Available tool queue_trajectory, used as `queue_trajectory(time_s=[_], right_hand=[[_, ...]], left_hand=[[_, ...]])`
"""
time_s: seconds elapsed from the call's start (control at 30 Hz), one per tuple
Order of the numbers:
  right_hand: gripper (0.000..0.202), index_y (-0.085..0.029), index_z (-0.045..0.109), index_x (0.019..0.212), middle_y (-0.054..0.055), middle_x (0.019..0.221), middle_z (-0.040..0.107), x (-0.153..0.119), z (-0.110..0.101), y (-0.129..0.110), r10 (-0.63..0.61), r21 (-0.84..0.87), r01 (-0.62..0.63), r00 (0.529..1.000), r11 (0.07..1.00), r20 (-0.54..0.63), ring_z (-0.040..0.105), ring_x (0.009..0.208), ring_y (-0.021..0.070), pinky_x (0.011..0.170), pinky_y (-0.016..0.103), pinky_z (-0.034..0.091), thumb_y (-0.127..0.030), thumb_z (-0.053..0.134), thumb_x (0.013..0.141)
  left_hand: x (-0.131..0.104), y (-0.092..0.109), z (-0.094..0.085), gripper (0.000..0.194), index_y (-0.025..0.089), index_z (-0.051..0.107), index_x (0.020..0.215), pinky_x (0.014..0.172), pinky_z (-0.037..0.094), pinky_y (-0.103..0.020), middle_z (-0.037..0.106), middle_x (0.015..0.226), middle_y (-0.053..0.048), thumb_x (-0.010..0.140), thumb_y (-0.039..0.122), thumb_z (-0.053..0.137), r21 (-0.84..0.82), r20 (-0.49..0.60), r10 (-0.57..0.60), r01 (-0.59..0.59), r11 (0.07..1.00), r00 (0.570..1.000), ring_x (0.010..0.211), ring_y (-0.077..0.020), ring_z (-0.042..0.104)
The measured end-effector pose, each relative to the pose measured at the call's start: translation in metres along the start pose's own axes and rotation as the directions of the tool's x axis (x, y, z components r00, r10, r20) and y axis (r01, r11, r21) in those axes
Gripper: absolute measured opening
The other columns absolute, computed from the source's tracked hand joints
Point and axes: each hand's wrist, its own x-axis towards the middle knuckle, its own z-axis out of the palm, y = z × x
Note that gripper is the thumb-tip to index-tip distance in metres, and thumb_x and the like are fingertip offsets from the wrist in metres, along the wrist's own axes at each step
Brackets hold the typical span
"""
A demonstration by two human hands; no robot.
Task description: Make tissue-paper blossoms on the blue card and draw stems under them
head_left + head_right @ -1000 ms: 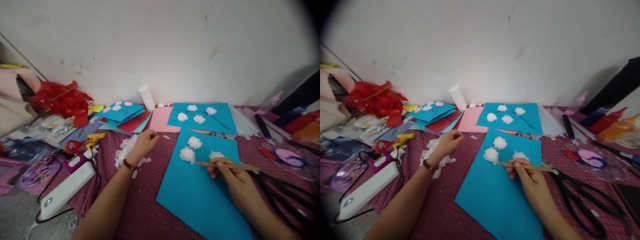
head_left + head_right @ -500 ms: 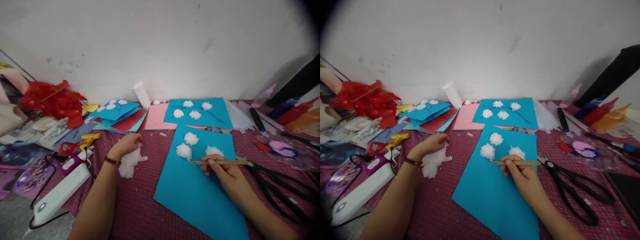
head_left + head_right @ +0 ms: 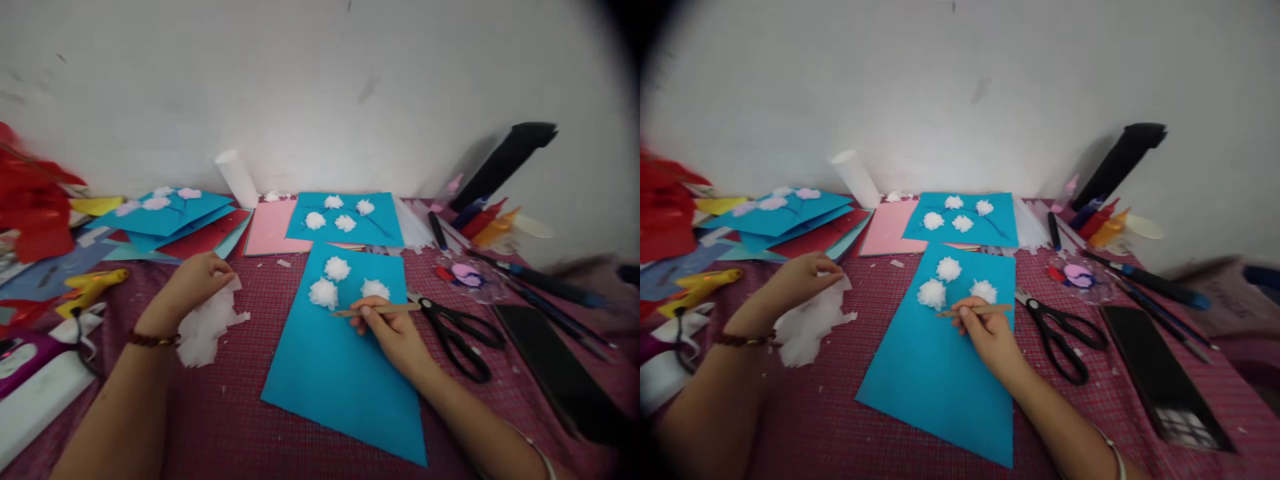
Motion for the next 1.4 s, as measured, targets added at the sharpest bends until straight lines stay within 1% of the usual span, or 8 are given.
queue_trajectory(time_s=[0.1, 0.17, 0.27, 0.4, 0.6, 0.8, 1.0, 1.4], right_hand=[[0.023, -0.019, 0.068, 0.091, 0.004, 0.076, 0.069, -0.002, 0.001, -0.001, -0.032, -0.051, 0.034, 0.999, 0.998, 0.040, 0.063, 0.066, 0.0167, 0.061, 0.028, 0.052, -0.038, 0.055, 0.088], [0.021, -0.020, 0.070, 0.093, 0.005, 0.081, 0.071, -0.003, 0.002, -0.001, -0.071, -0.110, 0.080, 0.994, 0.991, 0.081, 0.065, 0.072, 0.0175, 0.064, 0.029, 0.052, -0.034, 0.055, 0.089], [0.020, -0.023, 0.072, 0.097, 0.005, 0.090, 0.072, -0.003, 0.003, 0.002, -0.113, -0.173, 0.132, 0.987, 0.976, 0.116, 0.066, 0.080, 0.0185, 0.069, 0.029, 0.053, -0.030, 0.055, 0.089], [0.021, -0.024, 0.071, 0.103, 0.005, 0.095, 0.072, 0.000, 0.003, 0.007, -0.111, -0.175, 0.127, 0.989, 0.976, 0.095, 0.064, 0.077, 0.0169, 0.068, 0.029, 0.053, -0.029, 0.055, 0.090], [0.020, -0.022, 0.071, 0.101, 0.004, 0.089, 0.070, 0.004, 0.004, 0.002, -0.104, -0.143, 0.107, 0.994, 0.984, 0.024, 0.060, 0.065, 0.0135, 0.062, 0.027, 0.052, -0.026, 0.055, 0.088], [0.021, -0.022, 0.071, 0.098, 0.004, 0.086, 0.070, 0.005, 0.006, 0.000, -0.099, -0.157, 0.101, 0.995, 0.983, 0.020, 0.059, 0.063, 0.0138, 0.061, 0.028, 0.051, -0.028, 0.054, 0.088], [0.021, -0.022, 0.071, 0.099, 0.005, 0.087, 0.070, 0.005, 0.005, 0.001, -0.090, -0.155, 0.092, 0.996, 0.984, 0.020, 0.060, 0.064, 0.0139, 0.062, 0.029, 0.052, -0.028, 0.054, 0.088], [0.022, -0.022, 0.070, 0.099, 0.004, 0.086, 0.070, 0.006, 0.005, -0.001, -0.072, -0.146, 0.075, 0.997, 0.987, 0.023, 0.060, 0.064, 0.0137, 0.061, 0.028, 0.052, -0.027, 0.052, 0.087]], left_hand=[[0.002, 0.013, 0.006, 0.024, 0.020, 0.068, 0.070, 0.072, 0.042, -0.031, 0.066, 0.084, -0.005, 0.073, 0.041, 0.057, -0.189, -0.252, -0.025, -0.024, 0.982, 0.967, 0.080, -0.0201, 0.059], [0.001, 0.033, 0.011, 0.022, 0.020, 0.063, 0.070, 0.070, 0.043, -0.028, 0.064, 0.080, -0.003, 0.073, 0.041, 0.060, -0.449, -0.294, -0.087, -0.058, 0.892, 0.952, 0.076, -0.0173, 0.058], [-0.003, 0.071, 0.022, 0.021, 0.020, 0.056, 0.070, 0.061, 0.042, -0.025, 0.058, 0.067, 0.001, 0.074, 0.039, 0.060, -0.749, -0.125, -0.082, -0.040, 0.661, 0.989, 0.062, -0.0119, 0.052], [-0.008, 0.104, 0.041, 0.020, 0.019, 0.052, 0.070, 0.051, 0.036, -0.022, 0.052, 0.058, 0.004, 0.078, 0.037, 0.058, -0.856, 0.182, 0.163, 0.075, 0.511, 0.970, 0.053, -0.0091, 0.047], [-0.008, 0.109, 0.060, 0.018, 0.017, 0.062, 0.070, 0.050, 0.031, -0.021, 0.050, 0.058, 0.004, 0.077, 0.033, 0.059, -0.726, 0.353, 0.364, 0.007, 0.688, 0.862, 0.053, -0.0083, 0.042], [-0.009, 0.109, 0.057, 0.014, 0.017, 0.058, 0.068, 0.062, 0.039, -0.023, 0.057, 0.077, 0.000, 0.077, 0.027, 0.056, -0.683, 0.252, 0.409, -0.139, 0.717, 0.877, 0.069, -0.0119, 0.052], [-0.010, 0.111, 0.054, 0.013, 0.018, 0.061, 0.079, 0.056, 0.037, -0.022, 0.057, 0.069, 0.002, 0.080, 0.029, 0.053, -0.760, 0.349, 0.417, -0.007, 0.650, 0.839, 0.061, -0.0107, 0.049], [-0.008, 0.098, 0.058, 0.020, 0.019, 0.063, 0.091, 0.056, 0.040, -0.021, 0.058, 0.071, 0.002, 0.075, 0.023, 0.052, -0.570, 0.340, 0.278, -0.038, 0.821, 0.898, 0.063, -0.0126, 0.054]])
